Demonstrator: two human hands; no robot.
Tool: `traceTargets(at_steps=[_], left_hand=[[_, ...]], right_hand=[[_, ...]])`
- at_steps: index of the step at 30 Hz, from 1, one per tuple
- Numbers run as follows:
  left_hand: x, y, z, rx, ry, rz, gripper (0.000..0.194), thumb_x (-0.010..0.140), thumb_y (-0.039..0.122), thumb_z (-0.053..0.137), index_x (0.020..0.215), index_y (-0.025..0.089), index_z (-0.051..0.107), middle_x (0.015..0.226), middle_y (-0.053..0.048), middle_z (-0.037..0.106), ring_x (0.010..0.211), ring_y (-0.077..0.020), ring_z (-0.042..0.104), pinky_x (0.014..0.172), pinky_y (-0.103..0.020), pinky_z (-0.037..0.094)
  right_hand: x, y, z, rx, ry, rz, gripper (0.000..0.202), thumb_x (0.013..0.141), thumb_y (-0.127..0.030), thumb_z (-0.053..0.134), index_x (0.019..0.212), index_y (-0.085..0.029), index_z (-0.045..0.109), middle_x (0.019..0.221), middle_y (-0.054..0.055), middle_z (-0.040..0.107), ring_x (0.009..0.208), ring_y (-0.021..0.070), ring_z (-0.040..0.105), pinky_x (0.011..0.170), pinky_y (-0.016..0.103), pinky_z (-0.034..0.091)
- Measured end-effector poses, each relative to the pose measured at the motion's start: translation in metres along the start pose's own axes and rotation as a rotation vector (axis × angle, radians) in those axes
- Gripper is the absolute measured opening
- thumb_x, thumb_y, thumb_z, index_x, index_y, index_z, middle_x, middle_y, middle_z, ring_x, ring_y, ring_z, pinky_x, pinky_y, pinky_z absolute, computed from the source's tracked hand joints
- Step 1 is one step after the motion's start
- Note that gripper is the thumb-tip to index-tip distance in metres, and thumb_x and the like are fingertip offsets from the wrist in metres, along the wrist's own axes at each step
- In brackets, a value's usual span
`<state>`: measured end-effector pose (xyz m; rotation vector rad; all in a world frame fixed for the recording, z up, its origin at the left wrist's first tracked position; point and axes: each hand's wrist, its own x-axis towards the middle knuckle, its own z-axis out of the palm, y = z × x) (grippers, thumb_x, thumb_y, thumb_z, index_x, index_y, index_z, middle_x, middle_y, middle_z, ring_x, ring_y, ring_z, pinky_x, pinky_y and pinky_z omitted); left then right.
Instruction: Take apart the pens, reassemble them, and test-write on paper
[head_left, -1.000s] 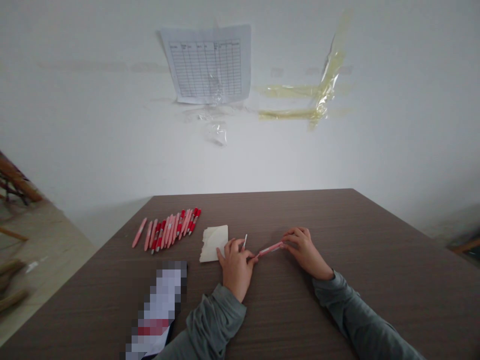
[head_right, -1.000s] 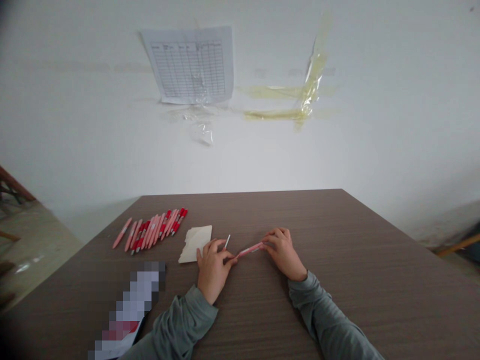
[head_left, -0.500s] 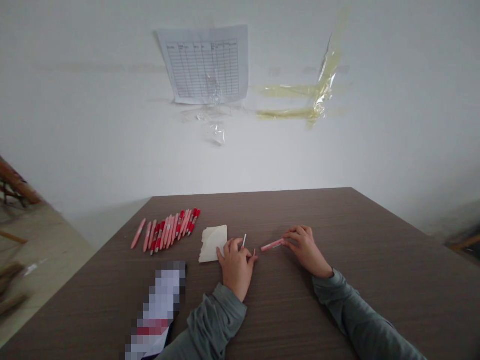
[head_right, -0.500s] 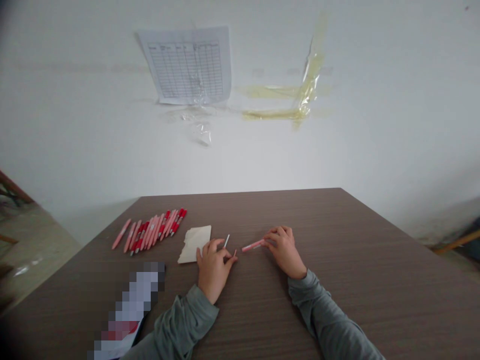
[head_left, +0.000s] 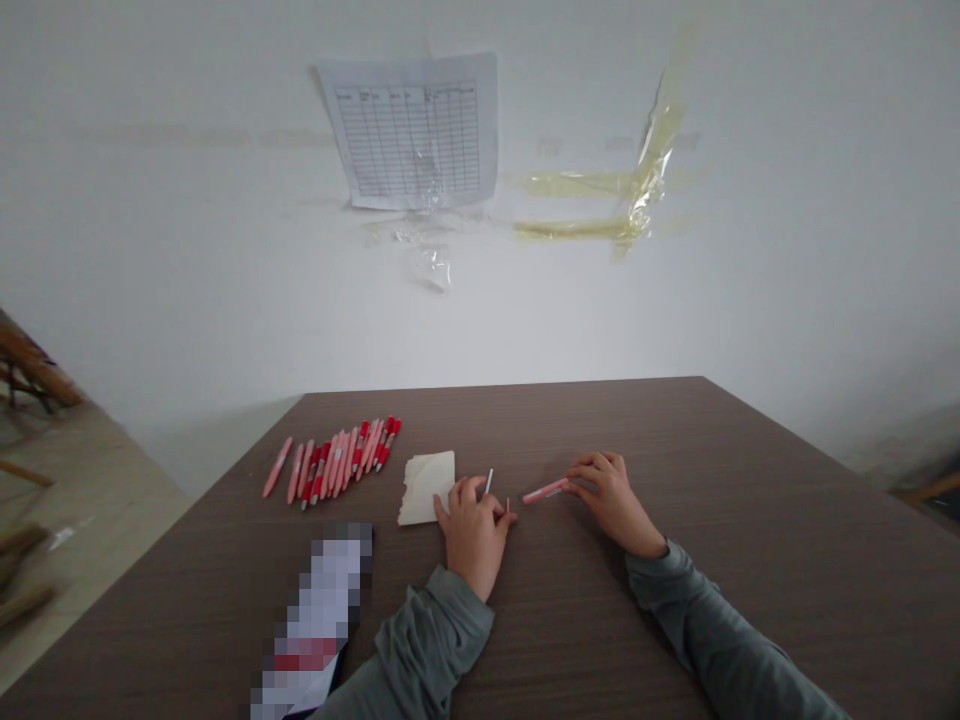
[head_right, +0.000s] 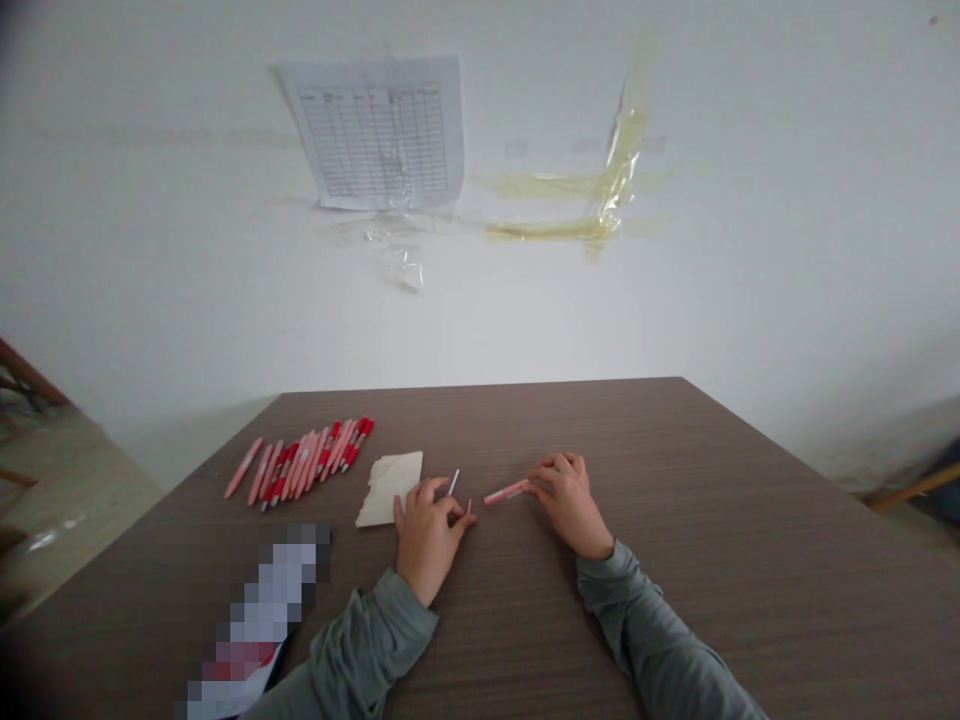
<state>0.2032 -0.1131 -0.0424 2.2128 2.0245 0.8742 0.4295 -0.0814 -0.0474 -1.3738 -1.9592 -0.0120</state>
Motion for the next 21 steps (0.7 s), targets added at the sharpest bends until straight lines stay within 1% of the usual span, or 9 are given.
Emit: traceTargets(at_steps=[7, 13, 21], left_hand=[[0.000, 0.001, -0.004, -0.027, -0.009, -0.006, 0.009, 0.069, 0.029, 0.072, 0.072, 0.023, 0.067, 0.121, -0.003, 0.056, 0.121, -0.0264, 0.041, 0.107, -0.061, 0.017], [0.002, 0.002, -0.005, -0.109, -0.001, 0.025, 0.011, 0.071, 0.026, 0.070, 0.082, 0.027, 0.068, 0.118, -0.003, 0.058, 0.118, -0.0245, 0.045, 0.107, -0.057, 0.021], [0.004, 0.006, -0.009, -0.167, -0.036, 0.043, 0.007, 0.072, 0.027, 0.070, 0.077, 0.031, 0.073, 0.115, -0.003, 0.059, 0.120, -0.0264, 0.043, 0.106, -0.057, 0.021]], right_hand=[[0.000, 0.000, 0.001, -0.008, 0.010, -0.009, 0.013, 0.084, -0.035, 0.060, 0.087, -0.027, 0.070, 0.095, 0.007, 0.062, 0.100, 0.0260, 0.047, 0.088, 0.044, 0.043], [0.002, -0.004, -0.003, 0.055, -0.022, -0.034, 0.014, 0.084, -0.035, 0.060, 0.091, -0.029, 0.070, 0.096, 0.006, 0.062, 0.100, 0.0255, 0.048, 0.090, 0.044, 0.044], [0.003, -0.010, -0.007, 0.133, -0.046, -0.035, 0.014, 0.084, -0.034, 0.060, 0.092, -0.030, 0.071, 0.098, 0.007, 0.061, 0.102, 0.0263, 0.047, 0.090, 0.046, 0.044]])
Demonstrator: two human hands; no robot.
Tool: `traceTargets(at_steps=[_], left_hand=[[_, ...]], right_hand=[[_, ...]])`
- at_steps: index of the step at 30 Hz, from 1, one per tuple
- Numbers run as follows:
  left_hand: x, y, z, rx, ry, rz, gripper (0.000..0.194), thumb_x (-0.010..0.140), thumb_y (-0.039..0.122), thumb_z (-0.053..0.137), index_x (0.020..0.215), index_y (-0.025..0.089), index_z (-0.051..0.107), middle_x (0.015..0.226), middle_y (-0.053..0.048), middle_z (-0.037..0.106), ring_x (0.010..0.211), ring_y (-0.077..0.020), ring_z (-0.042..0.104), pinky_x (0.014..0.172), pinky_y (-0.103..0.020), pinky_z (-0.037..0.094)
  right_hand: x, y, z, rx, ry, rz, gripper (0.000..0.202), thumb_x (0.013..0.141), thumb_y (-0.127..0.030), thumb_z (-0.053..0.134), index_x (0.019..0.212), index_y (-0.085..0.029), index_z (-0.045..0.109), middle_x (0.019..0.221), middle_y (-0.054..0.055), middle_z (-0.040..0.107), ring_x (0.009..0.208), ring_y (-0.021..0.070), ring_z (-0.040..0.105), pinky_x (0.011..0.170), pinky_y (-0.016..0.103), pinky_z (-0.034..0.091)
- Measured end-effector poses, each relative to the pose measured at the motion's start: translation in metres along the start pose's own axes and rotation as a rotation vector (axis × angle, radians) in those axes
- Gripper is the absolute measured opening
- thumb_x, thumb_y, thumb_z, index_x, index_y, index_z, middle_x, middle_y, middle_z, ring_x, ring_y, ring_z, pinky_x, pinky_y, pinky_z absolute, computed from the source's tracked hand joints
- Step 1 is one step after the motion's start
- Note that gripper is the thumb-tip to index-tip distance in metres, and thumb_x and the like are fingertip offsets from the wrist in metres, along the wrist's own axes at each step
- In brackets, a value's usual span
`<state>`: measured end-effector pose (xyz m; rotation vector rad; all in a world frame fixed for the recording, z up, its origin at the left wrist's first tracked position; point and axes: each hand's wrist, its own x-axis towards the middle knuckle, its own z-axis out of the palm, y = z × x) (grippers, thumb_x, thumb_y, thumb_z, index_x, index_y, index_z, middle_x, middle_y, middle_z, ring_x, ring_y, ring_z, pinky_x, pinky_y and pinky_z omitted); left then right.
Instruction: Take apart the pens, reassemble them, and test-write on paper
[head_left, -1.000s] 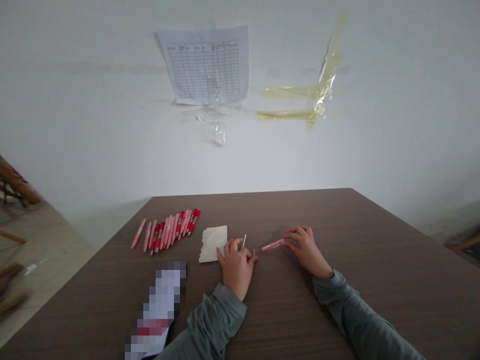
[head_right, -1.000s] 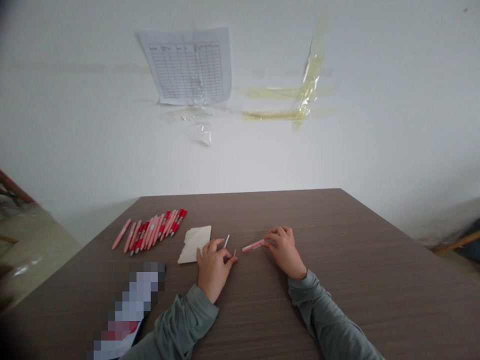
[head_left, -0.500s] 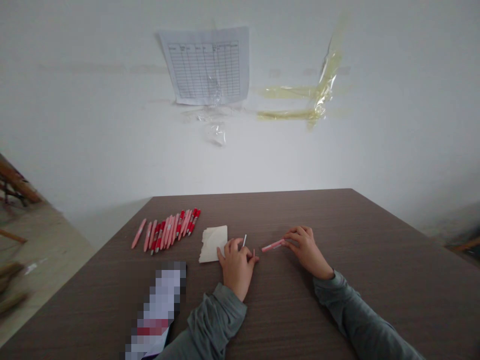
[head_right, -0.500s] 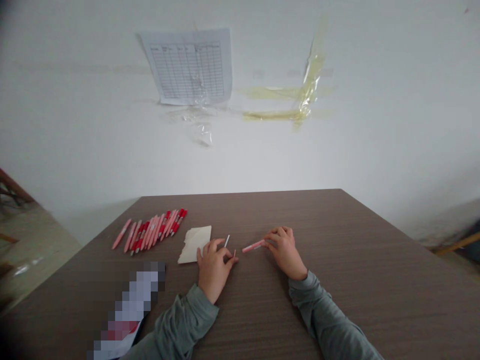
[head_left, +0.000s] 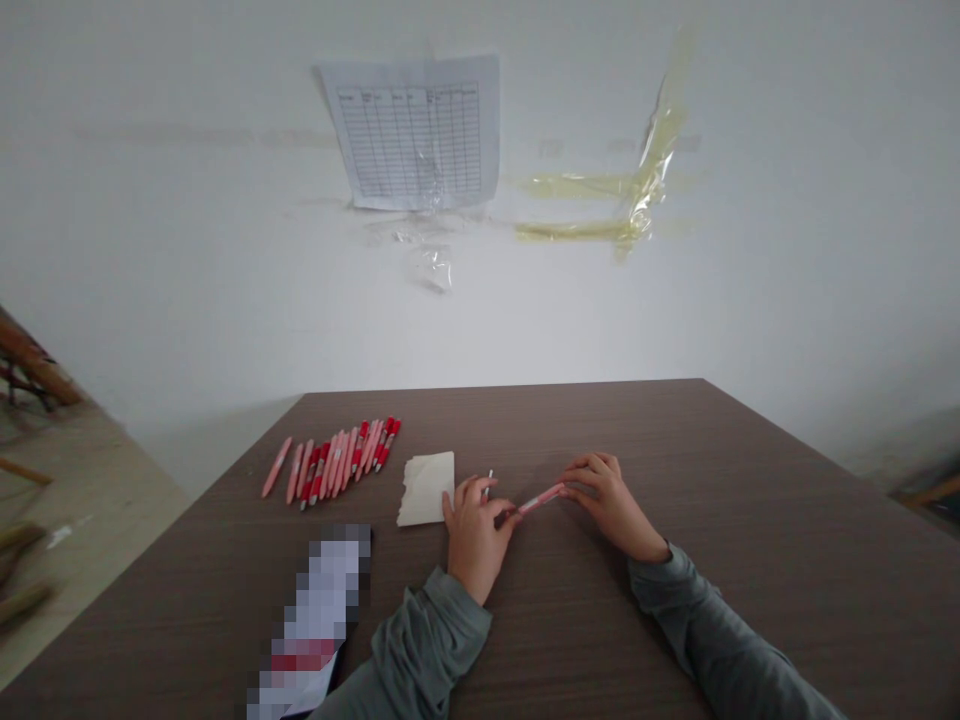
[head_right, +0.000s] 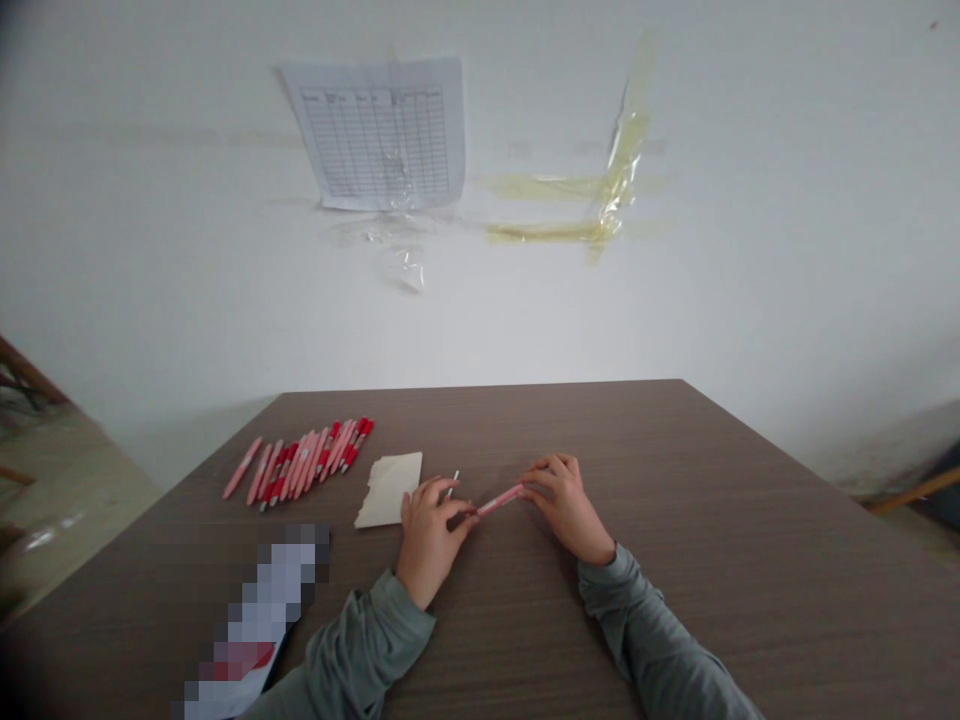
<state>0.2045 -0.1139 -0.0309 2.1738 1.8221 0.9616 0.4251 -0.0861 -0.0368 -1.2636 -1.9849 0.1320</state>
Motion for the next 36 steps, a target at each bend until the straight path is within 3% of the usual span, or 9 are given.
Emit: traceTargets(at_steps=[20, 30, 36], left_hand=[[0.0001, -0.0023, 0.0038, -0.027, -0.021, 0.067, 0.007, 0.073, 0.028, 0.069, 0.077, 0.032, 0.073, 0.113, -0.002, 0.061, 0.117, -0.0262, 0.044, 0.105, -0.059, 0.022], [0.0001, -0.0031, 0.0043, -0.029, 0.003, 0.090, 0.008, 0.076, 0.029, 0.065, 0.078, 0.030, 0.073, 0.112, -0.003, 0.062, 0.116, -0.0261, 0.045, 0.104, -0.058, 0.023], [-0.0003, -0.0051, 0.0071, -0.023, 0.021, 0.104, 0.012, 0.079, 0.029, 0.061, 0.078, 0.029, 0.073, 0.112, -0.004, 0.061, 0.116, -0.0256, 0.044, 0.104, -0.057, 0.023]], right_hand=[[0.0009, -0.0028, 0.0005, 0.040, -0.001, -0.035, 0.029, 0.088, -0.033, 0.054, 0.116, -0.037, 0.064, 0.099, 0.006, 0.061, 0.102, 0.0245, 0.046, 0.091, 0.042, 0.045], [0.0014, -0.0067, -0.0004, 0.048, -0.026, -0.029, 0.030, 0.089, -0.024, 0.053, 0.114, -0.034, 0.065, 0.103, 0.006, 0.063, 0.103, 0.0237, 0.045, 0.093, 0.041, 0.043], [0.0010, -0.0082, -0.0017, 0.065, -0.042, -0.016, 0.023, 0.089, -0.028, 0.052, 0.106, -0.031, 0.069, 0.100, 0.006, 0.064, 0.102, 0.0240, 0.045, 0.093, 0.042, 0.042]])
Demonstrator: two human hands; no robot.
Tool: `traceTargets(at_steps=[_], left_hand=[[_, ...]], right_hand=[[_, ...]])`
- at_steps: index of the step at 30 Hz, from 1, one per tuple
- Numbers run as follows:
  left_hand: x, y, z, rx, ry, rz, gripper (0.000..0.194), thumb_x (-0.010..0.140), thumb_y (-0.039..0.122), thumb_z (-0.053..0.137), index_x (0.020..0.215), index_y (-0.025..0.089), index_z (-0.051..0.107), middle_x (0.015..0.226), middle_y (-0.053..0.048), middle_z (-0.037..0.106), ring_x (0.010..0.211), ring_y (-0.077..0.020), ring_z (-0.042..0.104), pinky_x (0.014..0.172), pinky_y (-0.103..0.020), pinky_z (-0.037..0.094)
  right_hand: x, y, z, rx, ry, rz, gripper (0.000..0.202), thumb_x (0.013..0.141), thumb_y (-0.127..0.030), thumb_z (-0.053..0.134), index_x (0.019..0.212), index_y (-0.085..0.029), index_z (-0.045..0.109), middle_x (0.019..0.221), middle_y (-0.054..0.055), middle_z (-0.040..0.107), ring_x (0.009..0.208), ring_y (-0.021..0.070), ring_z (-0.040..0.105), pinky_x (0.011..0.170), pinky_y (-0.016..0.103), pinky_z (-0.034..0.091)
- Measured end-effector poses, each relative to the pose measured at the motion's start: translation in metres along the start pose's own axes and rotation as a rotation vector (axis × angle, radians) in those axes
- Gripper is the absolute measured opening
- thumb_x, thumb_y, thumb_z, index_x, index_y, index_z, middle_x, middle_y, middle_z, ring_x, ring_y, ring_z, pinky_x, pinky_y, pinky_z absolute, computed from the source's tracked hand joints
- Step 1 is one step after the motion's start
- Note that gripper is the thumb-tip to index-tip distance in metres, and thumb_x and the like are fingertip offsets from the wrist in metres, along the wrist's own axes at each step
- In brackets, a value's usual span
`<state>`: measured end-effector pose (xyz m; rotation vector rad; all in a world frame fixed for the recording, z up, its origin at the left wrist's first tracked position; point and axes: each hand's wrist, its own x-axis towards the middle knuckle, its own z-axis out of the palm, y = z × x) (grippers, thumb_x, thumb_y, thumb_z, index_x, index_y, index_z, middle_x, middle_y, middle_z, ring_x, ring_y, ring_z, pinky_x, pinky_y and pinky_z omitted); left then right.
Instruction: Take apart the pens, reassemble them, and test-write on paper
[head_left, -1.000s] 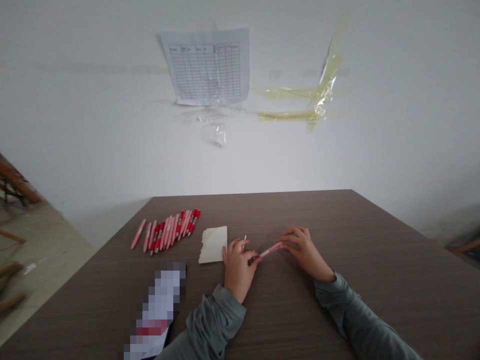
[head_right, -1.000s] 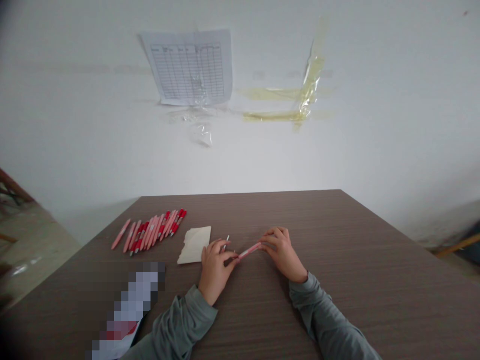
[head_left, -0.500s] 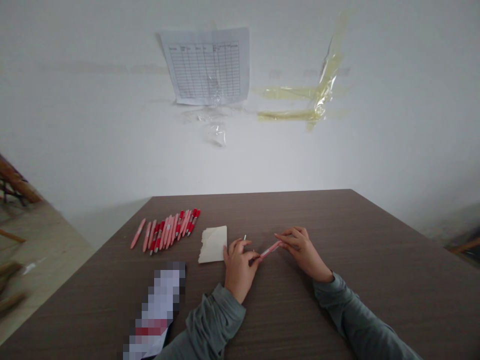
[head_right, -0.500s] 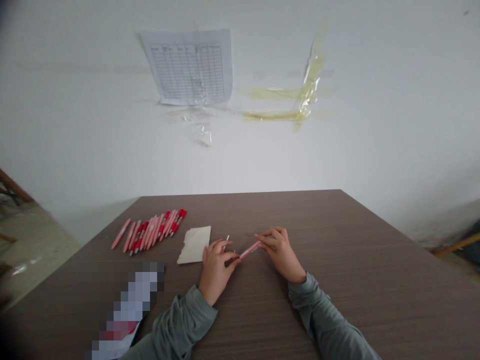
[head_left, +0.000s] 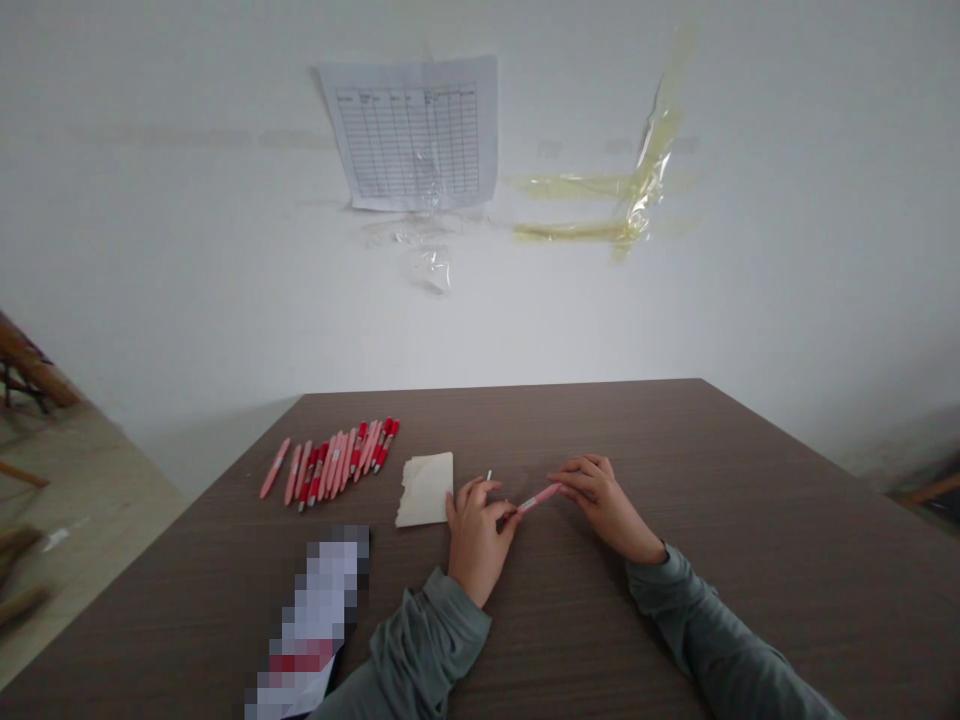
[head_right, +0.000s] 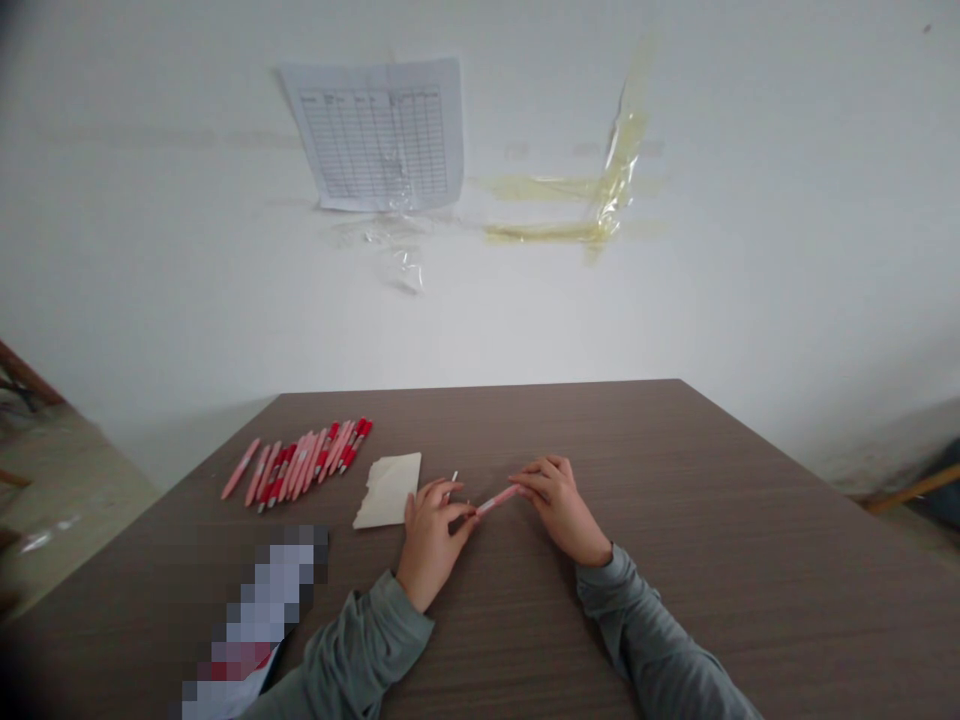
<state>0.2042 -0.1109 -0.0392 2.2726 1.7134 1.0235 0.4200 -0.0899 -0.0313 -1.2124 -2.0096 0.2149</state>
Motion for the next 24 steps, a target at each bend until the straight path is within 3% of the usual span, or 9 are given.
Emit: traceTargets(at_steps=[4, 24], left_hand=[[-0.0009, -0.0021, 0.0010, 0.011, -0.013, -0.014, 0.010, 0.078, 0.029, 0.062, 0.078, 0.030, 0.072, 0.113, -0.003, 0.061, 0.117, -0.0258, 0.044, 0.104, -0.058, 0.022], [-0.0007, 0.0034, -0.0056, 0.019, -0.070, -0.031, 0.008, 0.077, 0.027, 0.065, 0.076, 0.029, 0.072, 0.116, -0.003, 0.059, 0.119, -0.0266, 0.042, 0.104, -0.059, 0.022]], right_hand=[[0.0004, -0.0008, 0.0008, 0.001, -0.011, -0.005, 0.021, 0.090, -0.033, 0.052, 0.097, -0.028, 0.071, 0.099, 0.006, 0.064, 0.103, 0.0242, 0.046, 0.093, 0.043, 0.042], [-0.0001, 0.0016, 0.0026, -0.051, -0.006, 0.007, 0.022, 0.091, -0.034, 0.049, 0.095, -0.028, 0.070, 0.099, 0.006, 0.064, 0.102, 0.0239, 0.047, 0.093, 0.042, 0.042]])
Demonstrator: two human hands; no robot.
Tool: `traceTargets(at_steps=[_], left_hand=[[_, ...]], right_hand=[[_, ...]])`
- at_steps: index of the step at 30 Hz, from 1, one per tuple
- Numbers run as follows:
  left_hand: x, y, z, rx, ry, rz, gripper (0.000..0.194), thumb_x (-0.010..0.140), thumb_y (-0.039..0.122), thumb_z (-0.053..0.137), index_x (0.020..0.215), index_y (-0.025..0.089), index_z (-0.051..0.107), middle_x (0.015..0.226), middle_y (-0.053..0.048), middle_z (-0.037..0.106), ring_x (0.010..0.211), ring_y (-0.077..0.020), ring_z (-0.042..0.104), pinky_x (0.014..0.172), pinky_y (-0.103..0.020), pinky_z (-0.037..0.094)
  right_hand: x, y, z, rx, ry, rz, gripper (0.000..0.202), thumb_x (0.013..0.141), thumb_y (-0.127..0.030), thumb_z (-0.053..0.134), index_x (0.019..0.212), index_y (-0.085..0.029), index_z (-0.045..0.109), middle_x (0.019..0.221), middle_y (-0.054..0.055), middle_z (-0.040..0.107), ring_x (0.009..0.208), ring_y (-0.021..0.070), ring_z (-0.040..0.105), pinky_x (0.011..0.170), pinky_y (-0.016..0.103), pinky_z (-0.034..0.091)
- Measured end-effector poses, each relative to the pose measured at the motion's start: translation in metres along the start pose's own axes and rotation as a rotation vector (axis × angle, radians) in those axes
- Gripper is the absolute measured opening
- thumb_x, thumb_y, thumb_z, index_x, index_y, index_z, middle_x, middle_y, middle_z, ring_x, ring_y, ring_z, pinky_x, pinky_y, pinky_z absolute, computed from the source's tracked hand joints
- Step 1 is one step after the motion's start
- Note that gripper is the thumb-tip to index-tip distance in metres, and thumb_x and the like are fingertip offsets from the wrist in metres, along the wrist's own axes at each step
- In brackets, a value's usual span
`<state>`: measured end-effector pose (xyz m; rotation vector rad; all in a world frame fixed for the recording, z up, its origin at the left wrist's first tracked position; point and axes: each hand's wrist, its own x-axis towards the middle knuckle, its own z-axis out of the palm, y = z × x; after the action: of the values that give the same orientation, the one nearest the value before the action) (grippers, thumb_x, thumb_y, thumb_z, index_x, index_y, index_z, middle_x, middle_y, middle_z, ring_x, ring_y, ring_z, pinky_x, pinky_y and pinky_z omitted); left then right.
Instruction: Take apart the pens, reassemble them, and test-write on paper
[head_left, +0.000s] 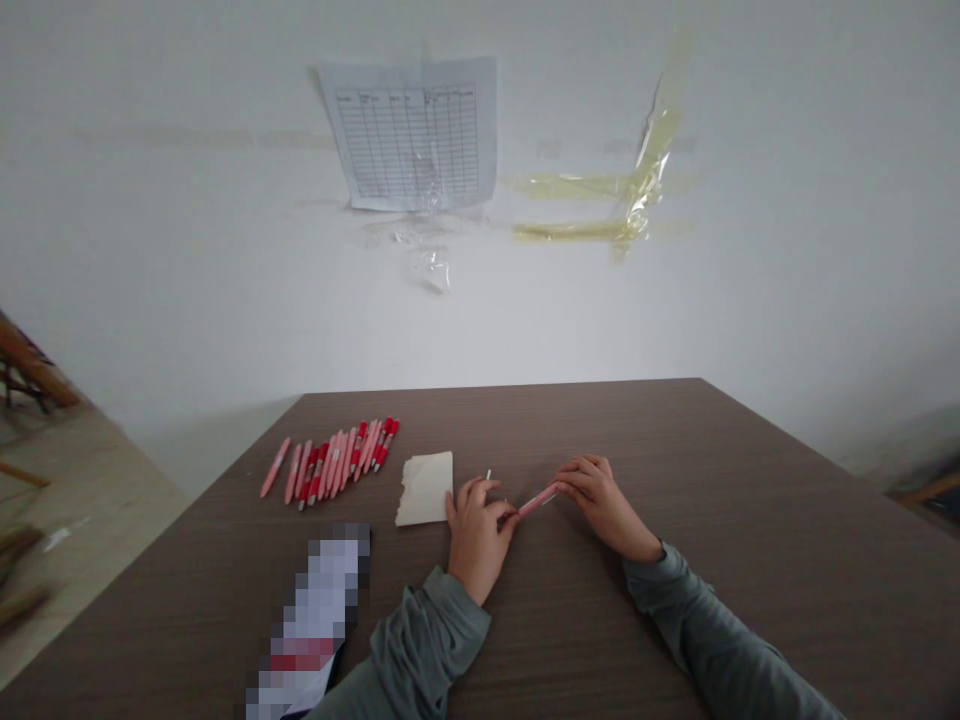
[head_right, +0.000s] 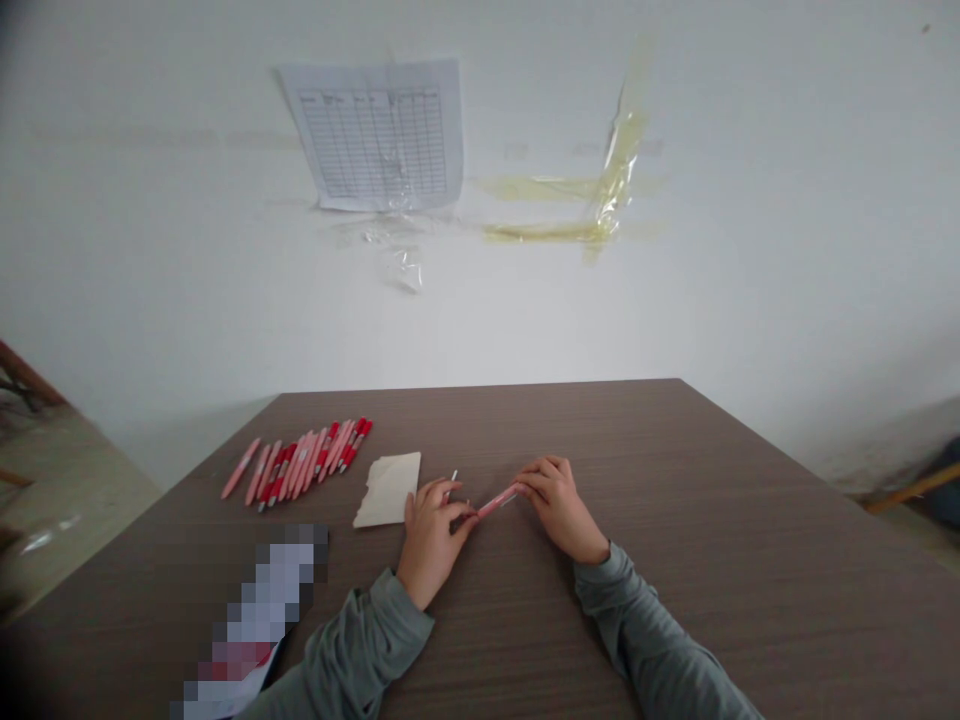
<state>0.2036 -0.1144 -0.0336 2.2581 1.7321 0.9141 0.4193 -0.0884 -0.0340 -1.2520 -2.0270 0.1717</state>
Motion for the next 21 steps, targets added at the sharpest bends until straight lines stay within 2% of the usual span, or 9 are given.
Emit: traceTargets(at_steps=[4, 8, 12, 17, 21], left_hand=[[0.000, 0.001, -0.006, 0.003, 0.012, -0.003, 0.007, 0.074, 0.025, 0.067, 0.077, 0.030, 0.072, 0.115, -0.003, 0.059, 0.118, -0.0265, 0.043, 0.104, -0.058, 0.025], [-0.001, -0.002, -0.023, 0.024, 0.033, 0.032, 0.009, 0.072, 0.026, 0.070, 0.080, 0.029, 0.072, 0.117, -0.003, 0.058, 0.119, -0.0264, 0.043, 0.104, -0.055, 0.028], [-0.004, -0.010, -0.039, 0.062, -0.021, 0.058, 0.006, 0.067, 0.029, 0.074, 0.072, 0.030, 0.072, 0.114, -0.001, 0.061, 0.120, -0.0278, 0.042, 0.105, -0.057, 0.025], [-0.008, -0.017, -0.036, 0.107, -0.071, 0.062, 0.013, 0.065, 0.025, 0.075, 0.075, 0.033, 0.072, 0.117, 0.001, 0.060, 0.125, -0.0295, 0.037, 0.107, -0.065, 0.012], [-0.010, -0.014, -0.029, 0.130, -0.091, 0.089, 0.015, 0.067, 0.024, 0.074, 0.078, 0.033, 0.072, 0.117, 0.001, 0.060, 0.126, -0.0298, 0.037, 0.107, -0.066, 0.009]], right_hand=[[-0.001, 0.003, 0.000, -0.020, 0.009, 0.023, 0.023, 0.091, -0.036, 0.050, 0.096, -0.028, 0.071, 0.097, 0.006, 0.065, 0.101, 0.0241, 0.047, 0.093, 0.043, 0.041], [-0.001, 0.007, -0.004, -0.031, 0.019, 0.040, 0.025, 0.091, -0.037, 0.048, 0.096, -0.029, 0.071, 0.097, 0.007, 0.065, 0.101, 0.0248, 0.047, 0.092, 0.044, 0.042], [-0.002, 0.013, -0.007, -0.045, 0.032, 0.057, 0.025, 0.091, -0.037, 0.048, 0.095, -0.028, 0.071, 0.097, 0.007, 0.065, 0.101, 0.0252, 0.047, 0.092, 0.044, 0.041], [-0.002, 0.023, -0.004, -0.066, 0.035, 0.080, 0.023, 0.091, -0.031, 0.048, 0.095, -0.025, 0.070, 0.097, 0.008, 0.064, 0.101, 0.0253, 0.047, 0.092, 0.044, 0.040], [-0.002, 0.028, -0.001, -0.099, -0.005, 0.069, 0.022, 0.090, -0.027, 0.048, 0.088, -0.025, 0.069, 0.098, 0.007, 0.064, 0.101, 0.0247, 0.047, 0.094, 0.045, 0.039]])
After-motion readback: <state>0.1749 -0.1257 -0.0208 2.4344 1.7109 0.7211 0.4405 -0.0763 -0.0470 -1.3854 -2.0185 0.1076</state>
